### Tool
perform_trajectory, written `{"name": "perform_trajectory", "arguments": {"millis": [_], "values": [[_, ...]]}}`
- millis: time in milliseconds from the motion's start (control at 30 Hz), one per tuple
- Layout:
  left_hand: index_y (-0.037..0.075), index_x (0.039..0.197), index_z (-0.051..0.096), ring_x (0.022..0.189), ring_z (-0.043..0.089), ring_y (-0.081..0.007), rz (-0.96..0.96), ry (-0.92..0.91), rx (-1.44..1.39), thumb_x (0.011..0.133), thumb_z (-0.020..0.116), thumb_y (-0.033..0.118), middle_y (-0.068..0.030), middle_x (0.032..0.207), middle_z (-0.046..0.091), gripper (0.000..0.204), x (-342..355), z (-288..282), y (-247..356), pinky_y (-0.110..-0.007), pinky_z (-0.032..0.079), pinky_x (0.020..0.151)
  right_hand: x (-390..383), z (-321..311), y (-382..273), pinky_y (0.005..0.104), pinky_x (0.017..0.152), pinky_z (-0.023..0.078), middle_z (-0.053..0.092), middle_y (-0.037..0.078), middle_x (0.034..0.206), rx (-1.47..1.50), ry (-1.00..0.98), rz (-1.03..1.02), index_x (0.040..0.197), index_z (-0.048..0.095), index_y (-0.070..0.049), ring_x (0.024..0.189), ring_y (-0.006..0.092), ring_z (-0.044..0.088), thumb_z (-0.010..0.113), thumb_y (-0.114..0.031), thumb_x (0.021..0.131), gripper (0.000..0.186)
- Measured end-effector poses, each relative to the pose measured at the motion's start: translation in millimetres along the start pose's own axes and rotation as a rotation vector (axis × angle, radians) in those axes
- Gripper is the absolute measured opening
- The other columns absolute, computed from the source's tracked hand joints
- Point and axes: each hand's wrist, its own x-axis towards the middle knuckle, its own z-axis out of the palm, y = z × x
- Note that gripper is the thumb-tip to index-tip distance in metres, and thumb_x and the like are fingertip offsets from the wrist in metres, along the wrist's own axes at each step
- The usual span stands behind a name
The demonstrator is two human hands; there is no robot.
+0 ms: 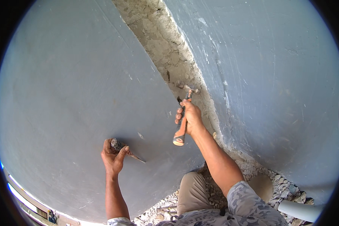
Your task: Using a hammer and chisel to chip away concrete and expose or repair a white drainage pipe.
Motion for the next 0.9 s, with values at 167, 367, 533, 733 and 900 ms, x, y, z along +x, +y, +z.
{"name": "perform_trajectory", "arguments": {"millis": [167,367,533,733,900], "values": [[-0.001,0.103,0.056,0.075,0.065,-0.0114,-0.028,-0.014,-0.059,0.085,0.082,0.007,-0.0073,0.083,0.069,0.033,2.4,-4.6,5.4,-0.026,0.055,0.071,-25.2,-6.3,9.3,0.0394,0.056,0.046,0.051,0.001,0.076,0.15,0.241,-0.172,0.101,0.046,-0.013,0.06,0.0173,0.052,0.051,-0.026,0.103,0.014],[-0.001,0.102,0.056,0.074,0.065,-0.0116,-0.033,-0.02,-0.022,0.084,0.084,0.007,-0.0075,0.082,0.07,0.034,4.8,2.9,6.3,-0.027,0.055,0.071,-3.9,15.4,-1.6,0.0414,0.05,0.047,0.051,0.004,0.075,0.052,0.164,-0.17,0.104,0.043,-0.01,0.055,0.0187,0.053,0.053,-0.021,0.101,0.016],[-0.001,0.1,0.056,0.075,0.066,-0.0117,-0.043,-0.013,-0.031,0.085,0.08,-0.001,-0.0079,0.083,0.07,0.029,5.0,-1.8,8.6,-0.026,0.055,0.07,-23.3,-11.7,-16.9,0.0416,0.047,0.047,0.051,0.004,0.072,-0.037,0.006,-0.165,0.098,0.043,-0.01,0.051,0.0198,0.053,0.055,-0.023,0.101,0.017],[-0.001,0.101,0.056,0.073,0.065,-0.0114,-0.041,-0.029,-0.002,0.083,0.085,0.01,-0.0074,0.083,0.07,0.036,6.0,-2.6,6.0,-0.026,0.055,0.07,-17.9,24.1,-0.7,0.043,0.05,0.048,0.051,0.005,0.073,0.163,0.309,-0.265,0.097,0.042,-0.009,0.054,0.02,0.053,0.052,-0.021,0.102,0.016],[-0.001,0.1,0.056,0.075,0.066,-0.0116,-0.05,-0.037,-0.007,0.084,0.081,0.001,-0.008,0.083,0.07,0.03,5.8,-0.4,8.3,-0.026,0.055,0.071,-1.1,-9.1,-32.0,0.0406,0.052,0.047,0.052,0.002,0.072,0.084,-0.149,-0.063,0.098,0.046,-0.015,0.055,0.0183,0.053,0.06,-0.026,0.097,0.018]]}}
